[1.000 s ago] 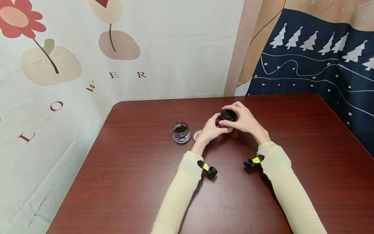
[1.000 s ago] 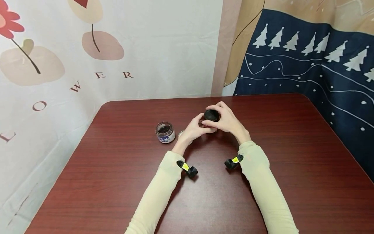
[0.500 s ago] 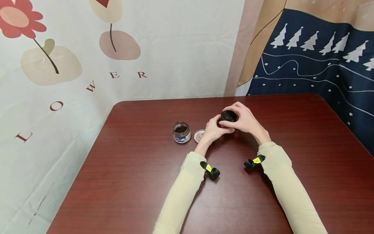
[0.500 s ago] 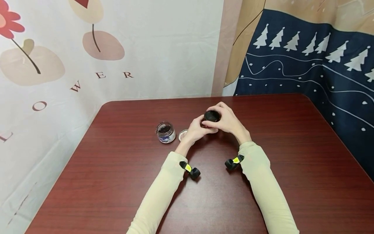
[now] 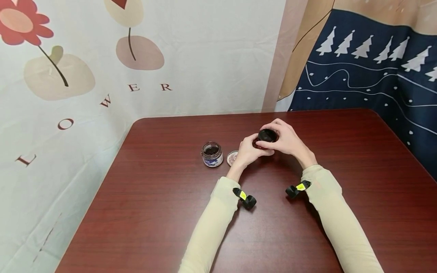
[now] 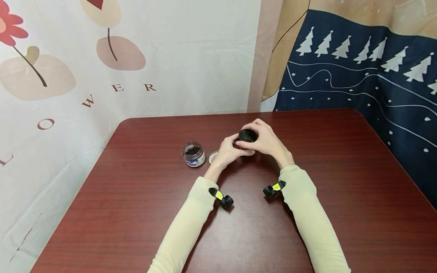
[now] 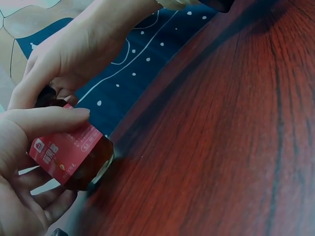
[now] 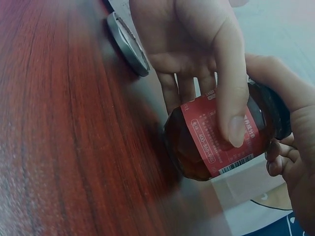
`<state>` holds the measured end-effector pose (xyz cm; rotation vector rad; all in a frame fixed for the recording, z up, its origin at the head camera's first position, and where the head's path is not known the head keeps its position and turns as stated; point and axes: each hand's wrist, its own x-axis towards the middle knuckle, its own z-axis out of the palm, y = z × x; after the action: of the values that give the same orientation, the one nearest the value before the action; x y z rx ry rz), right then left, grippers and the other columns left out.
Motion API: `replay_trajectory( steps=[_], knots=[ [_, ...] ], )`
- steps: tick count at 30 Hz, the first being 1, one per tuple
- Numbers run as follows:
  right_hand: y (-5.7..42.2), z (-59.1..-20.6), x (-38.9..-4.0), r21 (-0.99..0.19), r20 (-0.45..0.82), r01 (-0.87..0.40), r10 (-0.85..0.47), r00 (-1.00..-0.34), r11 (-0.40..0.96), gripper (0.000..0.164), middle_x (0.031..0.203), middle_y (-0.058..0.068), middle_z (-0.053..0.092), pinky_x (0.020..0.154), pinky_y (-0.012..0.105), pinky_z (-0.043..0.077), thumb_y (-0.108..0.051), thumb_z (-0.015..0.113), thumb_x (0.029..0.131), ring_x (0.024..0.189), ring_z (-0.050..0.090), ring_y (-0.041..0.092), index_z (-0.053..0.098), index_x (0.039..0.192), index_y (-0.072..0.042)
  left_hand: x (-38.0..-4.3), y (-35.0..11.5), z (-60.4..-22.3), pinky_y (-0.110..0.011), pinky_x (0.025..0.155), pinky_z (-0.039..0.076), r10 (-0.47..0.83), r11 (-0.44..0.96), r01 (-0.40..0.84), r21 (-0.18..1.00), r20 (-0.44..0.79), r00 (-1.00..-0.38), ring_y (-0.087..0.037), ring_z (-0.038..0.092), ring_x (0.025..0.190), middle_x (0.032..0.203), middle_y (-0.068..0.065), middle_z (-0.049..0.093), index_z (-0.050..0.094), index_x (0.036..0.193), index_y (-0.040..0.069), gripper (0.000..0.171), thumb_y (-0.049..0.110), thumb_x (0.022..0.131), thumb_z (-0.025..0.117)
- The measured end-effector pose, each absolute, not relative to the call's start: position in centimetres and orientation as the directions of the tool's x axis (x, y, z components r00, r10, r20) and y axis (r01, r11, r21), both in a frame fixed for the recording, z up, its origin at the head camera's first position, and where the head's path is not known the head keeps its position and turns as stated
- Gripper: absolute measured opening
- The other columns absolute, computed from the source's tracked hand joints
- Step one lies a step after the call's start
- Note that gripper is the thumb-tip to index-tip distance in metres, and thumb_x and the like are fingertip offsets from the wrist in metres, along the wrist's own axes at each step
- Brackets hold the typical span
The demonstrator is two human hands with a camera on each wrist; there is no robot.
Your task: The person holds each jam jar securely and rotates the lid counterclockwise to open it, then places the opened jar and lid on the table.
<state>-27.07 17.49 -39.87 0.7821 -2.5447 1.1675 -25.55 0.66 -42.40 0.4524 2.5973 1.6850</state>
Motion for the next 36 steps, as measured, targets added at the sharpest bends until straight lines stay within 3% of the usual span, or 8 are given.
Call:
replay_trajectory(
  steps=[14,24,36],
  knots=[
    [17.5,-38.6,-26.5,-0.632,0.467,-0.578,-0.342,-0.816,0.517,0.036,0.095,-0.008,0.052,0.068,0.034,0.045,-0.041,0.076,0.07,0.087,0.048,0.011,0.065,0.099,-0.024,-25.2,0.4,-41.7,-0.026,0.068,0.046,0.29,0.289,0.288,0.913,0.203,-0.935,-0.01,0.054,0.083,0.095,0.012,0.062,0.062,0.107,0.027,0.048,0.04,0.065,0.081],
    [17.2,-37.8,-25.9,-0.604,0.515,-0.615,-0.342,-0.786,0.507,0.036,0.093,-0.007,0.054,0.067,0.032,0.045,-0.036,0.079,0.069,0.083,0.05,0.01,0.066,0.097,-0.02,-24.7,0.5,-40.6,-0.024,0.063,0.044,0.328,0.214,0.262,0.941,0.183,-0.927,-0.011,0.053,0.076,0.089,0.004,0.06,0.061,0.11,0.015,0.049,0.023,0.066,0.082],
    [16.9,-36.8,-25.5,-0.549,0.582,-0.675,-0.354,-0.732,0.492,0.035,0.088,-0.01,0.054,0.066,0.024,0.042,-0.036,0.08,0.066,0.079,0.049,0.007,0.065,0.093,-0.018,-24.3,0.6,-40.8,-0.024,0.058,0.042,0.313,0.207,0.311,0.928,0.238,-0.919,-0.012,0.049,0.071,0.082,0.001,0.054,0.06,0.102,0.017,0.046,0.027,0.064,0.083]
  ],
)
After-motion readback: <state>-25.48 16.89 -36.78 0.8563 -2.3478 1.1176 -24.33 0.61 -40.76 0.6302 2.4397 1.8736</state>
